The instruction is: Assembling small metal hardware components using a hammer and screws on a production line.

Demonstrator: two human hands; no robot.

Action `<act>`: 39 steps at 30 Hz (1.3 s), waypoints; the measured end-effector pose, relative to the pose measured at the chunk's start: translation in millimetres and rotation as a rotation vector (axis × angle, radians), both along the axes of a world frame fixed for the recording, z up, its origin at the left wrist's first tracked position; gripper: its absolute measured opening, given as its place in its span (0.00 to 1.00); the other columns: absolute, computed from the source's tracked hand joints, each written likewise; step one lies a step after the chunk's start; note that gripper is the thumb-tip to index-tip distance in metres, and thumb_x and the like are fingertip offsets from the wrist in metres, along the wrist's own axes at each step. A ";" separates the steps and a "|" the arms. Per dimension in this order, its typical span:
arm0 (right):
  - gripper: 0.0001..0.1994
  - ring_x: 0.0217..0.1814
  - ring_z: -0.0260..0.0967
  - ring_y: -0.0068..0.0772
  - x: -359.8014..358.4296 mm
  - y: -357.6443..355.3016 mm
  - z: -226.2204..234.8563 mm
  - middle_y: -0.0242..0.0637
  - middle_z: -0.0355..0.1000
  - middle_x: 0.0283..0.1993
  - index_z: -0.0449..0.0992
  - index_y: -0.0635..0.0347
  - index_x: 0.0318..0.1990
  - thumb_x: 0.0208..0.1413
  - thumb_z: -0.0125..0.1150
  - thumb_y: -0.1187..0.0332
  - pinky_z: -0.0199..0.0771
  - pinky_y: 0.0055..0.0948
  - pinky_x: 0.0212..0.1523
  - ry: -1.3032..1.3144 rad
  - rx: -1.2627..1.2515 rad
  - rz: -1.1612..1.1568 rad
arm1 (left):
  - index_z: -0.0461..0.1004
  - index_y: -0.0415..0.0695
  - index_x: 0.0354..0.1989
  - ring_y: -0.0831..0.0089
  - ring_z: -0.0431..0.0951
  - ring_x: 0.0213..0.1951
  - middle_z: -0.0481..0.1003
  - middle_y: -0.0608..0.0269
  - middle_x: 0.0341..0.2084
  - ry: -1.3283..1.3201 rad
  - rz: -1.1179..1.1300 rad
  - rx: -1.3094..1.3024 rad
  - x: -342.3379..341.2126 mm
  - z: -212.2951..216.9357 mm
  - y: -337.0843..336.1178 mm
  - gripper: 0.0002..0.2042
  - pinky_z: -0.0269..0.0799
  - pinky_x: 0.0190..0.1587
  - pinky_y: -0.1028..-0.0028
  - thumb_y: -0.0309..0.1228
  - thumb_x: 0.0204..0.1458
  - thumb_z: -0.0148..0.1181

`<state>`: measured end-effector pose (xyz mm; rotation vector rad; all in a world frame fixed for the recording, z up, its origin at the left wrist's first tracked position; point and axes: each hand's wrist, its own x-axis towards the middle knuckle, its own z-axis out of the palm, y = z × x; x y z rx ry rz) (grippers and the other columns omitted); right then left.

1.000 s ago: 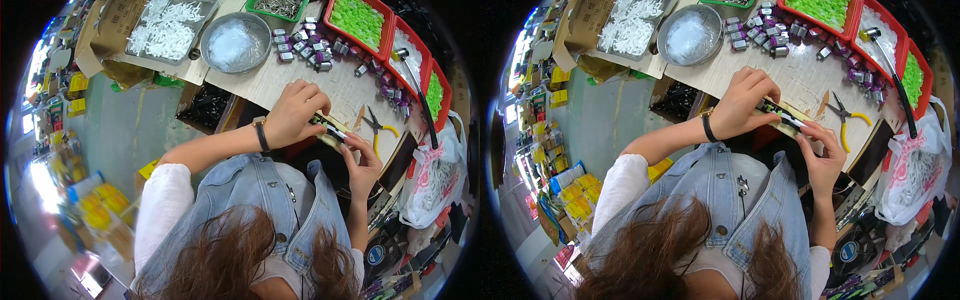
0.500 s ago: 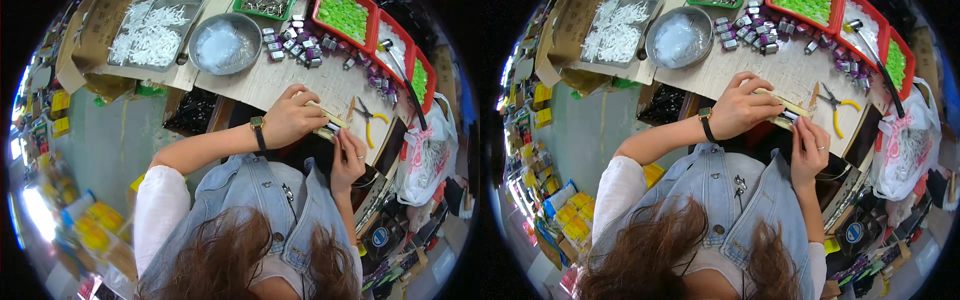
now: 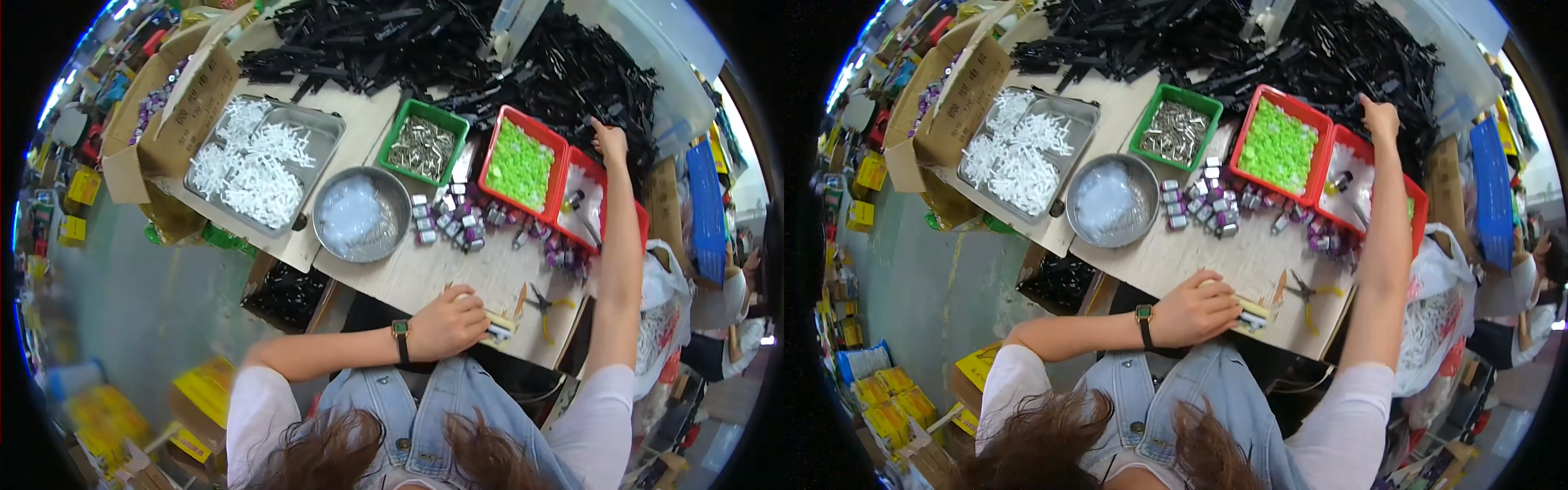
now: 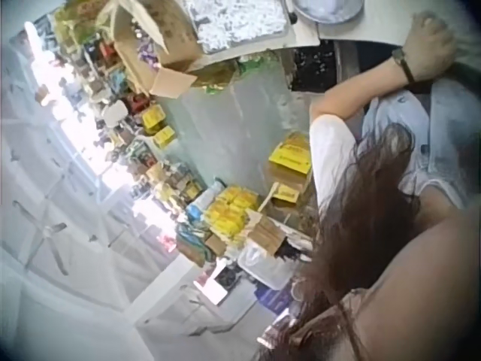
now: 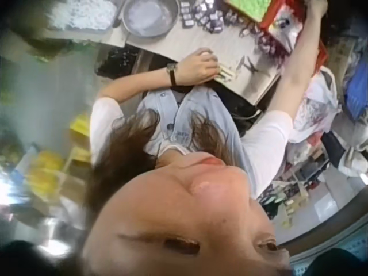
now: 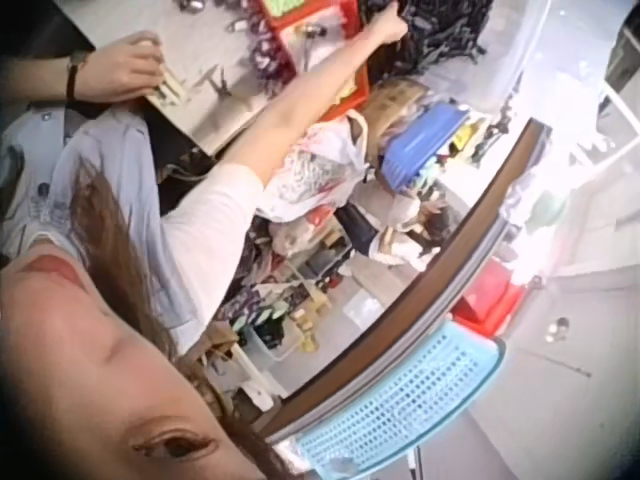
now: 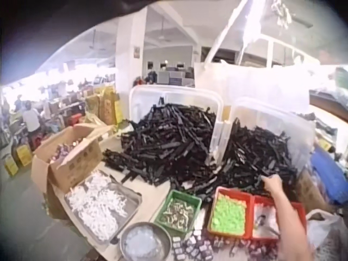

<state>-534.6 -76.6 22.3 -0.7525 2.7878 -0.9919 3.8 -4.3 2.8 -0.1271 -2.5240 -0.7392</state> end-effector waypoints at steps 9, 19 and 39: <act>0.14 0.19 0.71 0.24 -20.3 -43.1 -44.3 0.35 0.76 0.25 0.76 0.62 0.27 0.49 0.67 0.59 0.63 0.27 0.16 -0.480 -0.393 -0.068 | 0.72 0.44 0.41 0.68 0.73 0.41 0.73 0.65 0.29 -0.108 0.019 0.104 -0.5 10.2 -2.6 0.13 0.63 0.55 0.63 0.33 0.48 0.63; 0.28 0.47 0.75 0.51 22.1 -47.2 -19.0 0.53 0.77 0.43 0.79 0.66 0.42 0.47 0.61 0.46 0.73 0.43 0.47 0.060 0.048 -0.272 | 0.73 0.45 0.43 0.61 0.72 0.46 0.74 0.60 0.41 0.012 0.092 0.141 13.4 27.2 -14.7 0.13 0.65 0.51 0.62 0.30 0.48 0.63; 0.07 0.31 0.71 0.29 392.3 237.6 53.7 0.39 0.73 0.29 0.77 0.65 0.35 0.50 0.67 0.72 0.69 0.26 0.32 -0.257 -0.347 0.562 | 0.81 0.40 0.34 0.68 0.78 0.30 0.77 0.58 0.27 -0.086 0.005 0.473 1.6 77.3 -29.9 0.07 0.71 0.34 0.73 0.23 0.45 0.66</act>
